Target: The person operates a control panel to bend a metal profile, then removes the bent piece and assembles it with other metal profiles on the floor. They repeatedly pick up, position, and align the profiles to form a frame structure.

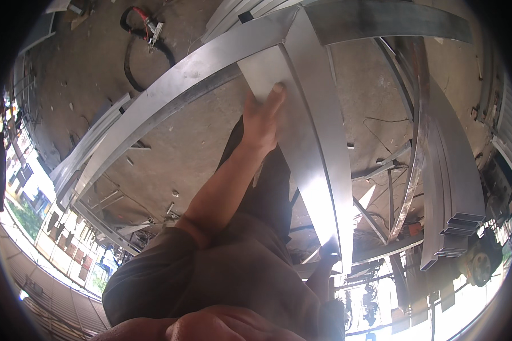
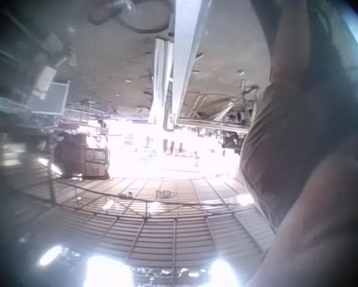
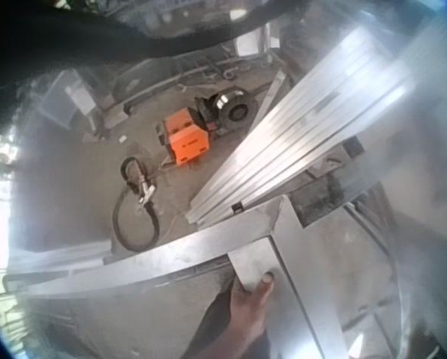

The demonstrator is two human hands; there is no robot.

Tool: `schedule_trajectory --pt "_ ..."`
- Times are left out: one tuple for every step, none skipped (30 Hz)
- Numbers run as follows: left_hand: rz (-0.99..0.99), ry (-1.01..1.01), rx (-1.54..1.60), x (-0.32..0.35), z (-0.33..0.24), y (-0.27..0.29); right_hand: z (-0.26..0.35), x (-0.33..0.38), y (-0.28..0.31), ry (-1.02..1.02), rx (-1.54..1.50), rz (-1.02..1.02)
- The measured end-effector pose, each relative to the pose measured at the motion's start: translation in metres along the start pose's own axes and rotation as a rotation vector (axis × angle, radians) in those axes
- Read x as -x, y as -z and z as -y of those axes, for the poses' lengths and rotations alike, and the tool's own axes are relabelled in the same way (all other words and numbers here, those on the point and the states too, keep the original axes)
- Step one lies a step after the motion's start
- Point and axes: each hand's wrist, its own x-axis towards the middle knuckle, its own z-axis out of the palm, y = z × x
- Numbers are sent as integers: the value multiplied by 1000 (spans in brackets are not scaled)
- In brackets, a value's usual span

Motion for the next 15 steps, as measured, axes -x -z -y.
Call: schedule_trajectory --pt "1 -3 -21 -1 0 0 1 -1 1 1 2 5" --pt "-5 -7 -49 0 -1 0 1 -2 3 -1 4 6" --pt "-17 20 -68 0 -2 1 1 -2 4 0 -2 9" --pt "-26 38 -93 -1 -2 0 1 -2 5 -4 2 16" --pt "-43 59 -118 -1 -3 0 2 -2 6 -4 -4 22" --pt "-23 48 -105 -1 -3 0 3 -3 6 -8 -6 26" --pt "-4 33 -92 -1 -3 0 4 -3 7 -11 -9 33" --pt "13 29 -85 -1 -2 1 6 -7 7 -16 -13 48" --pt "8 12 -92 -1 -1 2 9 -8 11 -20 -21 59" --pt "8 9 -106 -1 -1 4 10 -16 12 -26 -16 87" --pt "38 -9 -114 -1 1 6 13 -20 19 -31 -23 104" --pt "-89 89 -244 -1 0 11 13 -30 25 -27 -31 133" --pt "-72 170 -289 -3 1 14 13 -40 35 -11 -40 167" --pt "-14 121 -280 -5 2 18 10 -54 43 3 -61 198" --pt "37 227 -257 -12 1 19 7 -63 56 32 -89 230"
